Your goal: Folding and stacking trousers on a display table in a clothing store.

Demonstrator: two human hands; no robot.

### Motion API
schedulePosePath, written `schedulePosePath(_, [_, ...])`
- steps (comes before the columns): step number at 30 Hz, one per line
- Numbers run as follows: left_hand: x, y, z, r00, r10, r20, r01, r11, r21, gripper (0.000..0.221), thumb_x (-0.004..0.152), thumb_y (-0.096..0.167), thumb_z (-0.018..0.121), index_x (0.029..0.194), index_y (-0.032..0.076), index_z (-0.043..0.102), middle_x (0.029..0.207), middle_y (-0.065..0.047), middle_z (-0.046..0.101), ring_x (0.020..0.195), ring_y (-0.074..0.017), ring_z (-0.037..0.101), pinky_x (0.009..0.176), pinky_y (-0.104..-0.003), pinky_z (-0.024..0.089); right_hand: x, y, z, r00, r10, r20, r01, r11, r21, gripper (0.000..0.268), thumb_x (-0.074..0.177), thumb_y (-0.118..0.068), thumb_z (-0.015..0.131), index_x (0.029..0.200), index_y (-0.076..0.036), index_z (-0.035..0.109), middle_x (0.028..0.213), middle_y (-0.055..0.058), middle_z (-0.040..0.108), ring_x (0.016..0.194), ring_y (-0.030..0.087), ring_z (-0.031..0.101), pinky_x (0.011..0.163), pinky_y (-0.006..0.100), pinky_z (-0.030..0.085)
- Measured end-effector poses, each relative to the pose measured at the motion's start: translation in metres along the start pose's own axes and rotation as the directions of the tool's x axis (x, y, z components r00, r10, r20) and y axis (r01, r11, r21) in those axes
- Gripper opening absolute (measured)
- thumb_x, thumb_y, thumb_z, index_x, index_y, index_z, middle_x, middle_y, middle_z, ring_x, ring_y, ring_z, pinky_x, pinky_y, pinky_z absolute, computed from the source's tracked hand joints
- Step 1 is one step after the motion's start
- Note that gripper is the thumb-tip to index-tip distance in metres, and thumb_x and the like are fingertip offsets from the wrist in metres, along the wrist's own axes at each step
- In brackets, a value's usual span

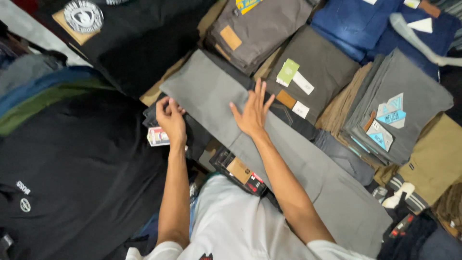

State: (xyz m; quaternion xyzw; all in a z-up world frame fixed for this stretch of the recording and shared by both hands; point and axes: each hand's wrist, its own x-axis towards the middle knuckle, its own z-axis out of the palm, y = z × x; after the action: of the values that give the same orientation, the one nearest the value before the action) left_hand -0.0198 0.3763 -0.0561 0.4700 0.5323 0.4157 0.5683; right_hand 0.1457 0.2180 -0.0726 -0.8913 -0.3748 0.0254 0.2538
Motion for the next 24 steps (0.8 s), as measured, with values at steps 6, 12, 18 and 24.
schedulePosePath(6, [0.002, 0.004, 0.002, 1.0, -0.005, -0.024, 0.005, 1.0, 0.0, 0.015, 0.105, 0.021, 0.058, 0.116, 0.013, 0.065, 0.084, -0.009, 0.072, 0.07, -0.0083, 0.068, 0.064, -0.019, 0.064, 0.016, -0.022, 0.019, 0.999, -0.004, -0.051, 0.004, 1.0, 0.005, 0.061, 0.094, -0.037, 0.076, 0.129, 0.0, 0.043, 0.166, 0.03, 0.018, 0.157, 0.045, 0.013, 0.12, 0.073, 0.005])
schedulePosePath(12, [0.016, -0.013, -0.002, 0.998, -0.052, 0.033, 0.046, 0.985, 0.166, 0.014, 0.099, 0.025, 0.069, 0.098, 0.012, 0.074, 0.078, -0.016, 0.072, 0.066, -0.0178, 0.074, 0.059, -0.027, 0.067, 0.032, -0.002, 0.032, 0.988, 0.034, -0.152, -0.031, 0.999, 0.021, 0.018, 0.104, -0.023, 0.058, 0.107, -0.007, 0.051, 0.158, 0.018, 0.04, 0.15, 0.041, 0.032, 0.117, 0.067, 0.026])
schedulePosePath(18, [0.025, -0.03, 0.0, 0.991, 0.126, 0.052, -0.136, 0.893, 0.428, 0.015, 0.093, 0.021, 0.074, 0.082, 0.012, 0.071, 0.061, -0.007, 0.069, 0.051, -0.02, 0.068, 0.052, -0.034, 0.054, 0.025, -0.009, 0.017, 0.976, 0.104, -0.191, -0.094, 0.994, 0.063, 0.024, 0.102, -0.029, 0.066, 0.109, -0.015, 0.048, 0.158, 0.017, 0.042, 0.147, 0.036, 0.041, 0.118, 0.063, 0.03])
schedulePosePath(24, [0.007, -0.02, 0.009, 0.964, 0.244, -0.102, -0.189, 0.906, 0.378, 0.02, 0.093, 0.017, 0.075, 0.102, 0.018, 0.057, 0.068, -0.001, 0.071, 0.054, -0.0139, 0.067, 0.059, -0.027, 0.054, -0.035, -0.01, -0.014, 0.996, 0.058, 0.064, -0.062, 0.996, 0.06, 0.081, 0.1, -0.041, 0.065, 0.161, -0.004, 0.027, 0.167, 0.029, 0.023, 0.157, 0.041, 0.019, 0.122, 0.068, 0.013])
